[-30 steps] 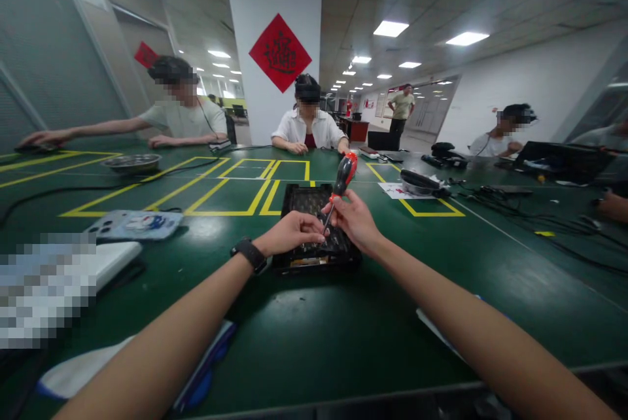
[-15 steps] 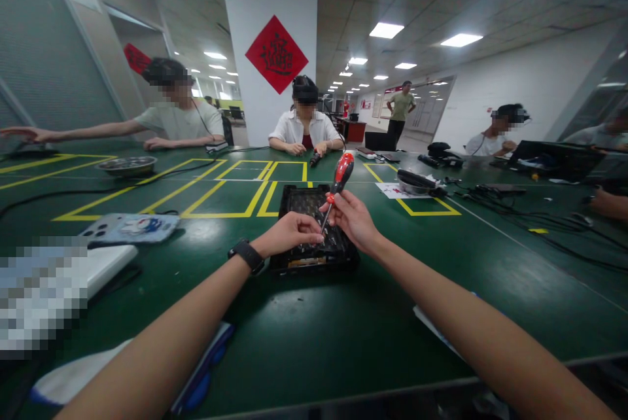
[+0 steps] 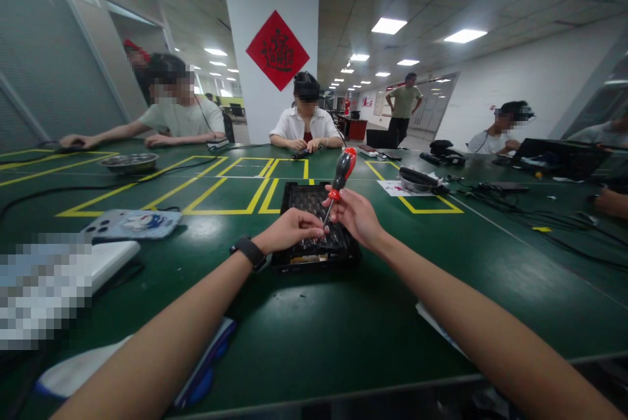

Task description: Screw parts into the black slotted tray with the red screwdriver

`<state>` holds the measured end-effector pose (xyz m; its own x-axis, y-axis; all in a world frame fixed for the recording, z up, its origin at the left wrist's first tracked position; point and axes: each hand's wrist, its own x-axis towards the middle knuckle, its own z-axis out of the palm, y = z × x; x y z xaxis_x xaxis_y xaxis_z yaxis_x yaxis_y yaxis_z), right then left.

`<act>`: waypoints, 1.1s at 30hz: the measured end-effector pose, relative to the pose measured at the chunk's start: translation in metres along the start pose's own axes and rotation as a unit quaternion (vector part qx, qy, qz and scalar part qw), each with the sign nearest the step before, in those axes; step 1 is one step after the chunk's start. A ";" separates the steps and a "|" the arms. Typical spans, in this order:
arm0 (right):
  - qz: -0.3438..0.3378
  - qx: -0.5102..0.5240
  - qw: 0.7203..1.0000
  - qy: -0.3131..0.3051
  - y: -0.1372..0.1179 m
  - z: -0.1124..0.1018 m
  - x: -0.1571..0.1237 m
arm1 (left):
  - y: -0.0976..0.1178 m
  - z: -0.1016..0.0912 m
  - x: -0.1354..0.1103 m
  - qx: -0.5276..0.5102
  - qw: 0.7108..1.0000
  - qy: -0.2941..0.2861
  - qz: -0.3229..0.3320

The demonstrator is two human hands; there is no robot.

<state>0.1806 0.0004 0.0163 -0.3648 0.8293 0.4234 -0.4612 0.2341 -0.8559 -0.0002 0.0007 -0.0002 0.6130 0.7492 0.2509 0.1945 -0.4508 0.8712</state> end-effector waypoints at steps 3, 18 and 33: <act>-0.001 -0.013 1.000 0.013 0.001 0.001 0.000 | 0.000 0.000 0.001 0.000 1.000 -0.008 0.000; -0.011 -0.037 0.999 0.023 -0.001 0.006 -0.002 | 0.001 0.001 0.001 -0.016 1.000 0.002 -0.011; -0.024 -0.032 0.998 0.038 0.000 0.006 -0.003 | 0.003 0.001 0.001 -0.020 0.999 -0.030 0.001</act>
<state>0.1773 -0.0051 0.0171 -0.2793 0.8521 0.4426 -0.4236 0.3044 -0.8532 0.0017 -0.0005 0.0022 0.6589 0.7170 0.2276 0.1634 -0.4317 0.8871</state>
